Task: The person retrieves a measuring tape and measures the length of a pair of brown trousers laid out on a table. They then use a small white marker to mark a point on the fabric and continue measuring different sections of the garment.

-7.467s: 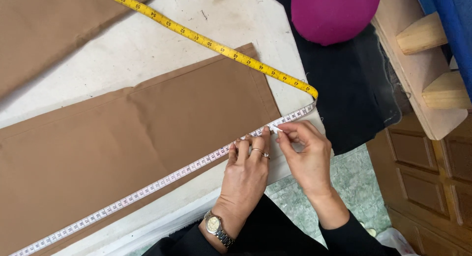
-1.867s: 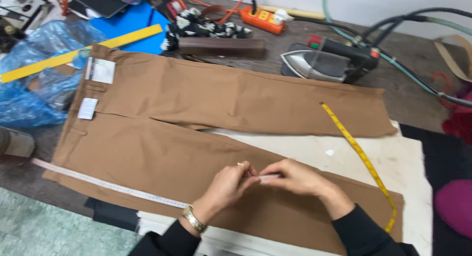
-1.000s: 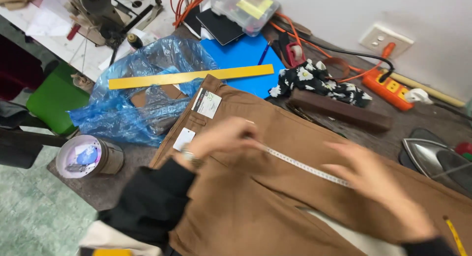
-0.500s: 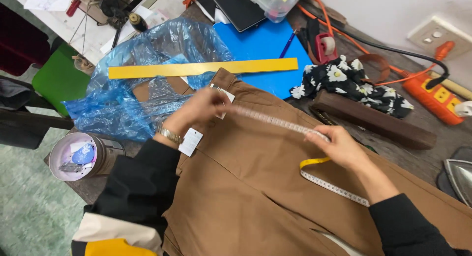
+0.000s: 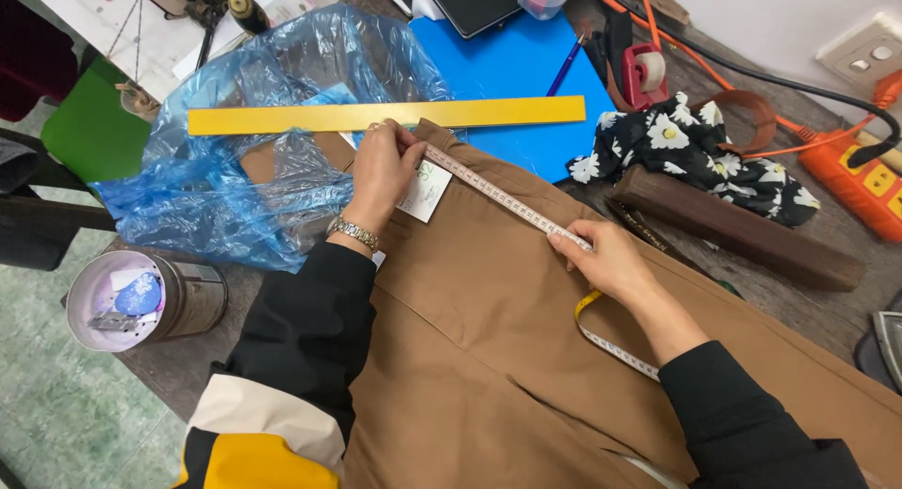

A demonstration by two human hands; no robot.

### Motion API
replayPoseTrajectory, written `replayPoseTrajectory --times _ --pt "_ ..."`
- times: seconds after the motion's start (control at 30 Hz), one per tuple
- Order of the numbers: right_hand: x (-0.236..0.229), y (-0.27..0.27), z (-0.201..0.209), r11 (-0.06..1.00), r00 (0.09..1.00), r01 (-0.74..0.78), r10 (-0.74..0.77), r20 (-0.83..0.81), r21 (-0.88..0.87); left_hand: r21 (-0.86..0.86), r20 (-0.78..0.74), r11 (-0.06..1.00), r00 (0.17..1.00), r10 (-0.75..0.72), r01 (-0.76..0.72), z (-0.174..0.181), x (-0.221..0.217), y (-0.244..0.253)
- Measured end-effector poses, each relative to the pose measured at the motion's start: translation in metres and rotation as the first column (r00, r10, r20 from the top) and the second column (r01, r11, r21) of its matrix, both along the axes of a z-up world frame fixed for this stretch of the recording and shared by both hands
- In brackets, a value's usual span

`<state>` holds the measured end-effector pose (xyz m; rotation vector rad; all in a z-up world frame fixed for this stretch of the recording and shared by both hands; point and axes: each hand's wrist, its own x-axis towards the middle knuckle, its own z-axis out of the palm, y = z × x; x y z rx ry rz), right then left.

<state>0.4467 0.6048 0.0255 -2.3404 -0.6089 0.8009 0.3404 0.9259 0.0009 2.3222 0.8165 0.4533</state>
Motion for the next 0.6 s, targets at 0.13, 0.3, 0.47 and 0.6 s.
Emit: replayPoseTrajectory --times 0.13,0.3,0.47,0.6 --pt "-0.008 0.009 0.012 1.0 0.999 0.011 -0.01 -0.044 0.019 -0.105 0.107 0.993 0.992 0.067 -0.056 -0.015 -0.003 0.004" --pt "-0.005 0.014 0.003 0.997 0.992 0.054 -0.048 -0.117 0.046 -0.229 0.212 0.971 0.971 0.111 -0.061 0.005 -0.01 -0.009" --pt "-0.01 0.021 0.003 0.991 0.977 0.128 -0.118 -0.175 0.047 -0.295 0.232 0.953 0.962 0.144 -0.072 -0.002 -0.01 -0.005" --pt "-0.011 0.024 0.006 0.989 0.972 0.141 -0.129 -0.197 0.047 -0.362 0.212 0.93 0.966 0.15 -0.065 -0.006 -0.007 0.0"
